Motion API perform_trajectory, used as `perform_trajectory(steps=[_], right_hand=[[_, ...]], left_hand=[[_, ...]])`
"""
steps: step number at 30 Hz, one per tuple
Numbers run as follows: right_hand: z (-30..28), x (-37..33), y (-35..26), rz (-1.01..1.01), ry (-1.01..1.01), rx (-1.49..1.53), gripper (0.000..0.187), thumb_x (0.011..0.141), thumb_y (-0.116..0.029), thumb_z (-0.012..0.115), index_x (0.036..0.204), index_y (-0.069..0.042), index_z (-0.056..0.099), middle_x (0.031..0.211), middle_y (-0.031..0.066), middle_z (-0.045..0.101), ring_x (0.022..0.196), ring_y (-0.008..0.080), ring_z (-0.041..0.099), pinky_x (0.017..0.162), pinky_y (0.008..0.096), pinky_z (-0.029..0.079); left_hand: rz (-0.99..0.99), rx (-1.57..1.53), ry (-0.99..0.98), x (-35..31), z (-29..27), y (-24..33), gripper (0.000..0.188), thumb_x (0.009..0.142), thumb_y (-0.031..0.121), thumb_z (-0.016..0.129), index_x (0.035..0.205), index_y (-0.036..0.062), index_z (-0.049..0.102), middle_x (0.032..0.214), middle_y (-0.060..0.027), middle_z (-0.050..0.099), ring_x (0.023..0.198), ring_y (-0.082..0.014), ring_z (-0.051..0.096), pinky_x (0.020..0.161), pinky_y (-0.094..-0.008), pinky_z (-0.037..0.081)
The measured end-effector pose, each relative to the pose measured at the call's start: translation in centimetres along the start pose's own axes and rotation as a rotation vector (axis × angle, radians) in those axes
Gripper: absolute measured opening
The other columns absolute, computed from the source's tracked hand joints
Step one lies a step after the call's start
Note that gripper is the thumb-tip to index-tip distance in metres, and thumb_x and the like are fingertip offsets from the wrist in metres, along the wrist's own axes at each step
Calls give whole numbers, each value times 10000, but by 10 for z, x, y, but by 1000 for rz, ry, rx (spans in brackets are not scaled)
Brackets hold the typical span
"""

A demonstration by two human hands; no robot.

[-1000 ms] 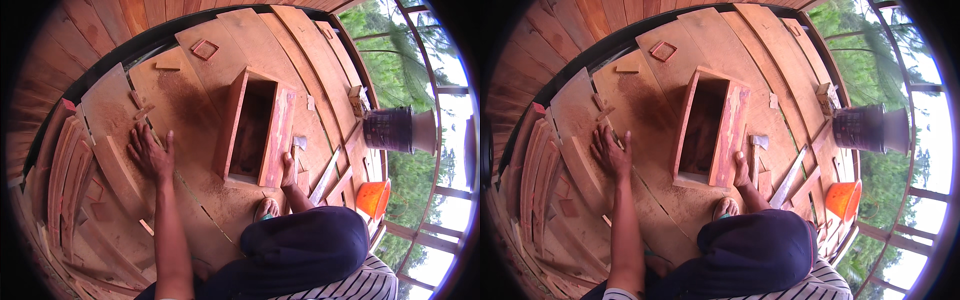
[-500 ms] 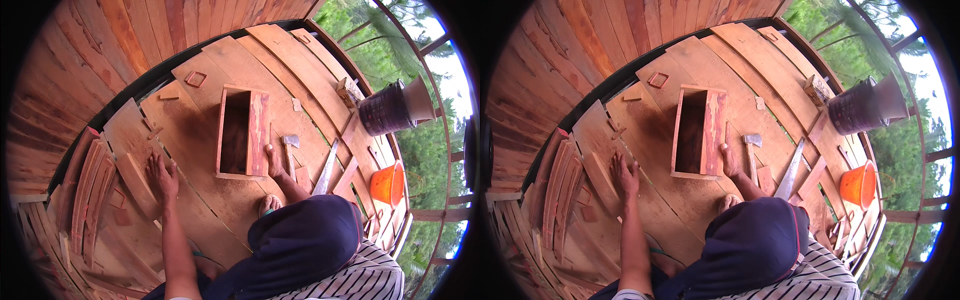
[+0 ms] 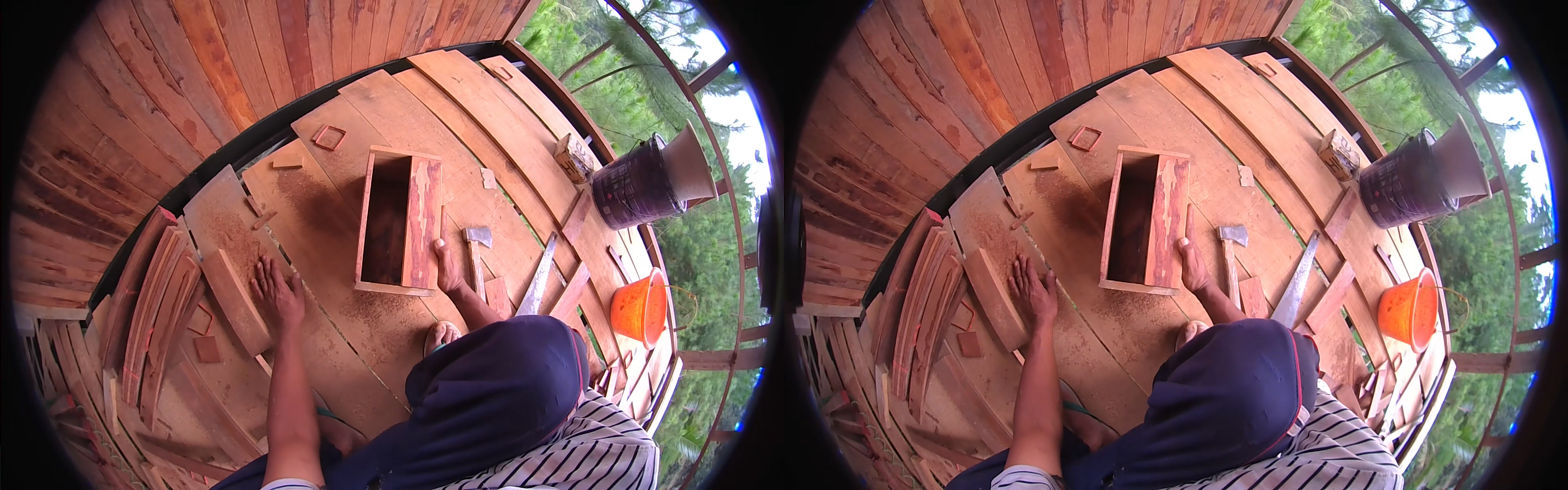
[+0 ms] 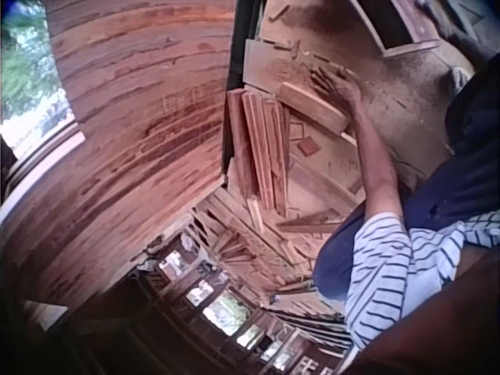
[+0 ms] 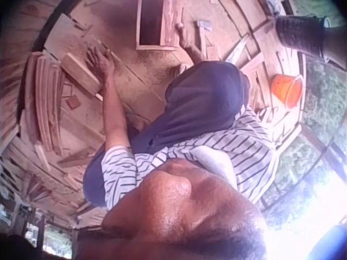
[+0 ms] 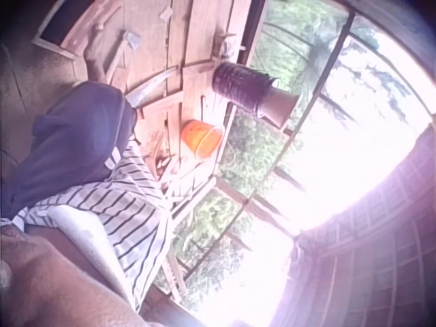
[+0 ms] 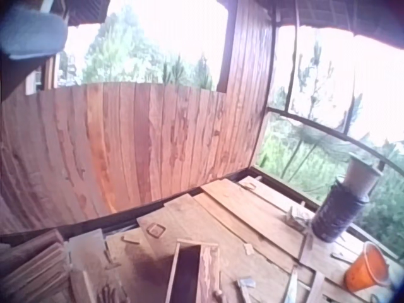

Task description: The person assembles a small wooden box by fitting planks together on a wooden floor. They repeatedly align and adjust the pieces, then use a hand saw to cut a plank to size.

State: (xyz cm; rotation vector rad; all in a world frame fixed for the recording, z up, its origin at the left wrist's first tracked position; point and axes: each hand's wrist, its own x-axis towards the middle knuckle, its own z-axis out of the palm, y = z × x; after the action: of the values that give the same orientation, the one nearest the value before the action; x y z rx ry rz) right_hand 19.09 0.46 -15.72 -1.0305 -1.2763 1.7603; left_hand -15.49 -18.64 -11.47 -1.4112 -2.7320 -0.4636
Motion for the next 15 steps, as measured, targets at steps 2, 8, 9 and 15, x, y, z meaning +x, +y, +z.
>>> perform_trajectory(steps=[2, 8, 9, 15], right_hand=[[-7, 1, 8, 92, 0, 73, 715, 1092, -412, 357, 1640, -54, 69, 1171, 50, 581, 1031, 135, 561, 945, 297, 464], [37, -9, -47, -212, -12, -219, 740, 1073, -368, 329, 1640, -51, -24, 881, 31, 471, 787, 154, 422, 797, 314, 400], [35, -8, -49, -240, -7, -264, 743, 1068, -363, 323, 1639, -49, -35, 848, 40, 476, 757, 167, 419, 789, 319, 394], [31, -11, -53, -111, -74, -238, 765, 1066, -401, 311, 1635, -42, -53, 1547, 227, 384, 1354, 271, 436, 1152, 337, 282]], left_hand=[[-1, 3, 2, 0, 1, 1, 646, 1010, 408, 544, 1505, 15, 413, 1633, -181, 335, 1535, -327, 269, 1254, -531, 159], [-6, 25, 11, -2, 1, -3, 647, 1003, 401, 557, 1503, 15, 416, 1633, -181, 337, 1531, -332, 279, 1250, -537, 165], [0, 24, 11, -1, 1, -1, 648, 1001, 399, 561, 1502, 15, 416, 1633, -181, 337, 1530, -332, 281, 1249, -539, 167], [-11, 22, 22, -2, 4, -1, 642, 998, 393, 570, 1498, 21, 419, 1627, -172, 354, 1527, -329, 287, 1248, -540, 168]])
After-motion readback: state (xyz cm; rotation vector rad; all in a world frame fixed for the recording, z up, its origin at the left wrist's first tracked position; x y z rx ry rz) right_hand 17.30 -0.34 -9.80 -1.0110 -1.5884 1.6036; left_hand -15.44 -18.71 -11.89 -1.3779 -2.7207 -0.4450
